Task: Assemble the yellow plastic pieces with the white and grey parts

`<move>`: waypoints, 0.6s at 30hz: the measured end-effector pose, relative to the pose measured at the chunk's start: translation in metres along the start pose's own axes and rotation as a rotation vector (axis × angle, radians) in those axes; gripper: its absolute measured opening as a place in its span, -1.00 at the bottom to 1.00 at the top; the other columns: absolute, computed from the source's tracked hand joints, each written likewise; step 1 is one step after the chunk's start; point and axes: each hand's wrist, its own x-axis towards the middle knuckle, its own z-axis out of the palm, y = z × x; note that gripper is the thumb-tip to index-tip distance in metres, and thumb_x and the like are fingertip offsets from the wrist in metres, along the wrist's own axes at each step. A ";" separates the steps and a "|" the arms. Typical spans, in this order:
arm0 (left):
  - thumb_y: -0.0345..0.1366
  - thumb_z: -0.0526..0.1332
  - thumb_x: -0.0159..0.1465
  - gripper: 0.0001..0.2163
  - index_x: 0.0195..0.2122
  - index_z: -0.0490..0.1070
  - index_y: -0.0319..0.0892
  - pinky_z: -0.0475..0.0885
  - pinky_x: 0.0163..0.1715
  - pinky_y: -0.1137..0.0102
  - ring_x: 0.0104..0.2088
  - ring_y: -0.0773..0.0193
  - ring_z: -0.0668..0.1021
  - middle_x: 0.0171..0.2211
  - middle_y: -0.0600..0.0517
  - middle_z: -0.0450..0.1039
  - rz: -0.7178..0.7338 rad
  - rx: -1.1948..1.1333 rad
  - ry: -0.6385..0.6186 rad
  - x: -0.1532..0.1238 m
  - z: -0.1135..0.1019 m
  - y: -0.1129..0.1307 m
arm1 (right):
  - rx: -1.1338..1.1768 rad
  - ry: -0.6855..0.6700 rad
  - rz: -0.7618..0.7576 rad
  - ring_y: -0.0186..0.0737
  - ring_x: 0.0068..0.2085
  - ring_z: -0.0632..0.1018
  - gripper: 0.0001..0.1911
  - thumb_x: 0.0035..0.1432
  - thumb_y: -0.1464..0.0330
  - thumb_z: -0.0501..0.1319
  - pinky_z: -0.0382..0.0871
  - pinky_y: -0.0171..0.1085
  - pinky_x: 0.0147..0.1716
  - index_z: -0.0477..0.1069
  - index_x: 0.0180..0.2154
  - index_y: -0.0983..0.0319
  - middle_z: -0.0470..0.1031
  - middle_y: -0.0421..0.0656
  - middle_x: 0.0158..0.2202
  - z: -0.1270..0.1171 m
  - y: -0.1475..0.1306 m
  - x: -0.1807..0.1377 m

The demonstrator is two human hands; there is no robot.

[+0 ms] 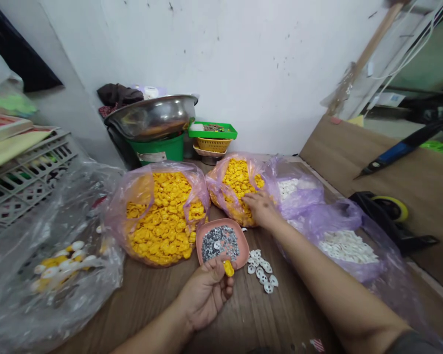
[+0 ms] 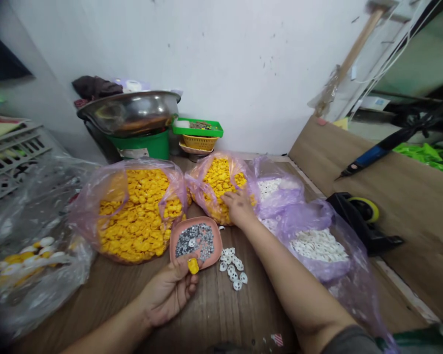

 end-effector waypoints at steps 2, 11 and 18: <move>-0.42 0.43 -0.22 -0.68 -0.44 0.35 -0.25 0.37 -0.69 0.56 -0.67 0.39 0.47 -0.60 0.06 0.48 0.012 -0.003 -0.004 0.000 -0.001 0.001 | -0.039 -0.077 -0.033 -0.12 -0.17 0.40 -0.71 0.02 0.52 0.05 0.20 -0.20 -0.13 0.49 -0.30 0.20 0.49 -0.09 -0.26 -0.004 -0.008 0.003; -0.43 0.41 -0.18 -0.71 -0.43 0.36 -0.25 0.40 -0.64 0.55 -0.62 0.37 0.51 -0.57 0.04 0.51 0.029 -0.003 -0.078 -0.002 0.000 0.001 | -0.191 -0.181 0.075 -0.06 -0.20 0.40 -0.82 0.01 0.46 0.11 0.22 -0.20 -0.23 0.48 -0.36 0.27 0.45 0.02 -0.30 -0.010 -0.008 -0.005; -0.42 0.41 -0.17 -0.71 -0.43 0.35 -0.25 0.40 -0.65 0.54 -0.63 0.37 0.50 -0.57 0.03 0.50 0.020 -0.013 -0.065 -0.002 -0.002 0.001 | -0.099 -0.046 0.081 -0.06 -0.19 0.42 -0.79 0.09 0.42 0.05 0.25 -0.15 -0.18 0.40 -0.25 0.31 0.45 0.04 -0.26 -0.018 -0.013 -0.016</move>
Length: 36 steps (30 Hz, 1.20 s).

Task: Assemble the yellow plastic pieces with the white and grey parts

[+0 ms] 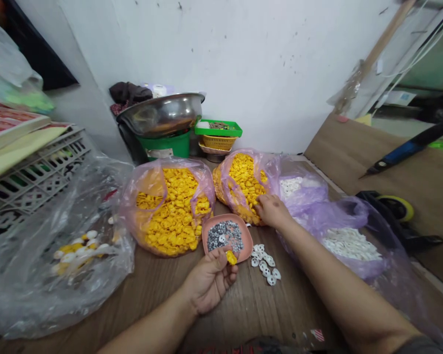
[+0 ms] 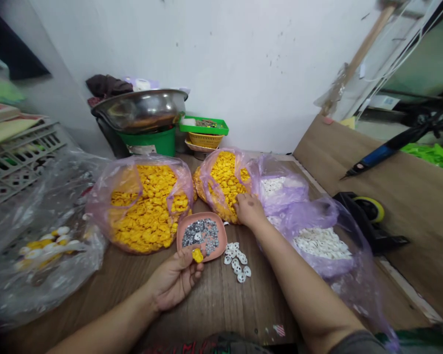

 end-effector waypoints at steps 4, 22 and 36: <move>-0.44 0.36 -0.09 -0.77 -0.42 0.35 -0.25 0.40 -0.64 0.54 -0.63 0.38 0.50 -0.57 0.04 0.49 -0.011 -0.025 -0.010 0.001 -0.001 0.000 | 0.137 0.054 -0.126 -0.18 -0.13 0.41 -0.69 0.12 0.46 -0.01 0.27 -0.22 -0.13 0.30 -0.08 0.26 0.42 -0.03 -0.16 -0.006 -0.010 -0.020; -0.44 0.39 -0.14 -0.72 -0.39 0.39 -0.25 0.44 -0.47 0.55 -0.47 0.37 0.54 -0.45 0.02 0.53 0.123 -0.013 -0.133 0.001 -0.002 -0.007 | 1.109 0.171 0.177 -0.32 -0.52 0.42 -0.87 -0.10 0.31 0.24 0.33 -0.33 -0.54 0.35 -0.45 0.21 0.42 -0.23 -0.53 -0.013 -0.086 -0.108; -0.42 0.43 -0.24 -0.68 -0.44 0.40 -0.23 0.43 -0.48 0.56 -0.48 0.38 0.54 -0.48 0.07 0.52 0.145 -0.023 -0.107 0.000 0.000 -0.010 | 0.863 0.211 -0.135 -0.22 -0.30 0.49 -0.85 0.05 0.41 0.14 0.40 -0.23 -0.33 0.44 -0.29 0.16 0.49 -0.14 -0.35 -0.026 -0.081 -0.108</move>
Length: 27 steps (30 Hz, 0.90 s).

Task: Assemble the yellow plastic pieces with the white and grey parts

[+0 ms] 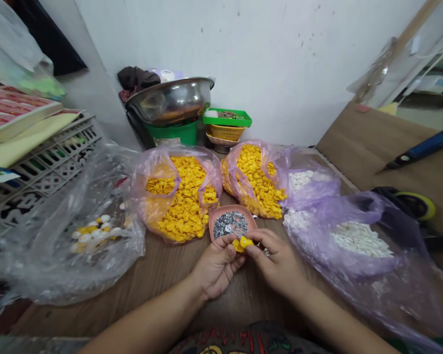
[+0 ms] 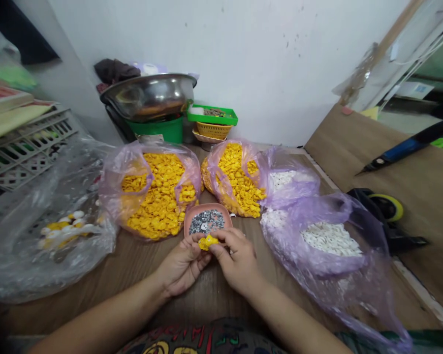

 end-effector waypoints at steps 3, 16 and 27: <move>-0.43 0.43 -0.25 -0.69 -0.46 0.40 -0.24 0.43 -0.42 0.55 -0.42 0.35 0.55 -0.48 0.06 0.52 0.019 -0.002 -0.005 0.000 0.000 -0.001 | 0.023 0.064 0.025 -0.23 -0.33 0.48 -0.86 0.05 0.38 0.16 0.39 -0.23 -0.35 0.44 -0.30 0.16 0.48 -0.14 -0.36 0.007 0.000 -0.002; -0.45 0.46 -0.37 -0.70 -0.59 0.40 -0.27 0.42 -0.45 0.48 -0.51 0.35 0.51 -0.57 0.05 0.50 0.085 0.012 0.081 0.000 0.000 -0.004 | 0.082 -0.076 -0.009 -0.26 -0.33 0.50 -0.84 0.06 0.38 0.16 0.41 -0.27 -0.36 0.49 -0.29 0.11 0.48 -0.16 -0.37 0.006 0.003 0.000; -0.47 0.45 -0.31 -0.66 -0.53 0.33 -0.24 0.30 -0.63 0.59 -0.59 0.41 0.45 -0.62 0.10 0.42 -0.056 0.085 -0.019 -0.003 0.000 0.003 | -0.380 -0.156 -0.298 -0.14 -0.37 0.43 -0.82 0.09 0.36 0.13 0.33 -0.17 -0.40 0.39 -0.23 0.26 0.47 -0.03 -0.38 0.010 0.002 -0.006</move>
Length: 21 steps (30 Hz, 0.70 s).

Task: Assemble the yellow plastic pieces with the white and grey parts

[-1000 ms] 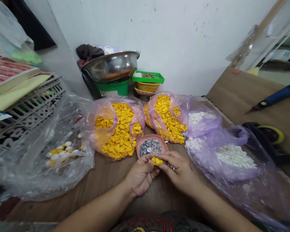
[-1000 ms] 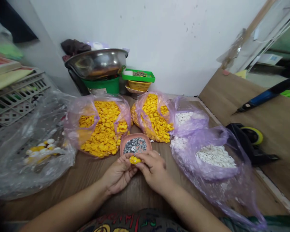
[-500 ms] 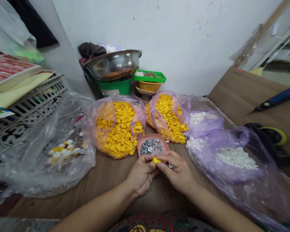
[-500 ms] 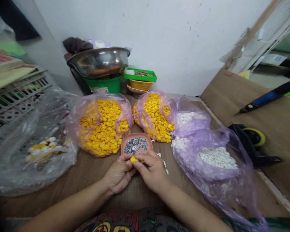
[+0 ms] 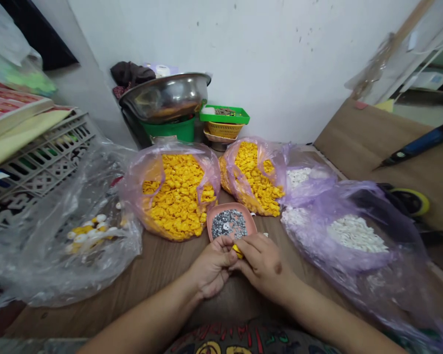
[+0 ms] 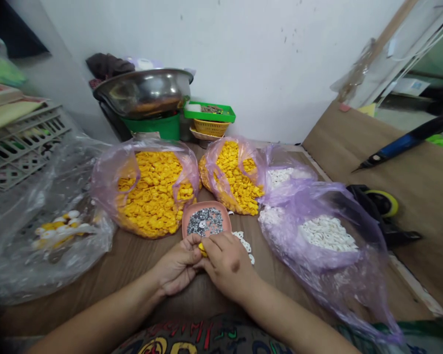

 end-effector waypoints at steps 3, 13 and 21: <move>-0.45 0.45 -0.29 -0.66 -0.52 0.33 -0.24 0.36 -0.55 0.55 -0.58 0.41 0.46 -0.62 0.11 0.41 -0.052 0.028 -0.027 0.000 -0.002 0.002 | -0.059 -0.040 -0.035 -0.13 -0.36 0.41 -0.79 0.10 0.42 0.08 0.33 -0.17 -0.40 0.38 -0.20 0.28 0.46 -0.02 -0.36 -0.002 -0.003 0.000; -0.28 0.46 -0.38 -0.57 -0.49 0.34 -0.24 0.44 -0.48 0.48 -0.53 0.37 0.50 -0.53 0.08 0.46 -0.092 0.086 -0.021 -0.005 0.002 0.001 | -0.044 0.048 -0.056 -0.24 -0.51 0.33 -0.82 0.08 0.43 0.03 0.23 -0.27 -0.53 0.33 -0.51 0.25 0.33 -0.13 -0.59 -0.006 0.001 0.001; -0.35 0.45 -0.29 -0.65 -0.52 0.32 -0.25 0.36 -0.60 0.57 -0.61 0.43 0.46 -0.62 0.09 0.45 0.010 0.328 0.029 -0.002 0.003 0.003 | -0.042 0.046 -0.002 -0.19 -0.44 0.39 -0.85 0.11 0.42 0.06 0.29 -0.24 -0.48 0.39 -0.37 0.27 0.44 -0.07 -0.48 0.004 -0.005 -0.013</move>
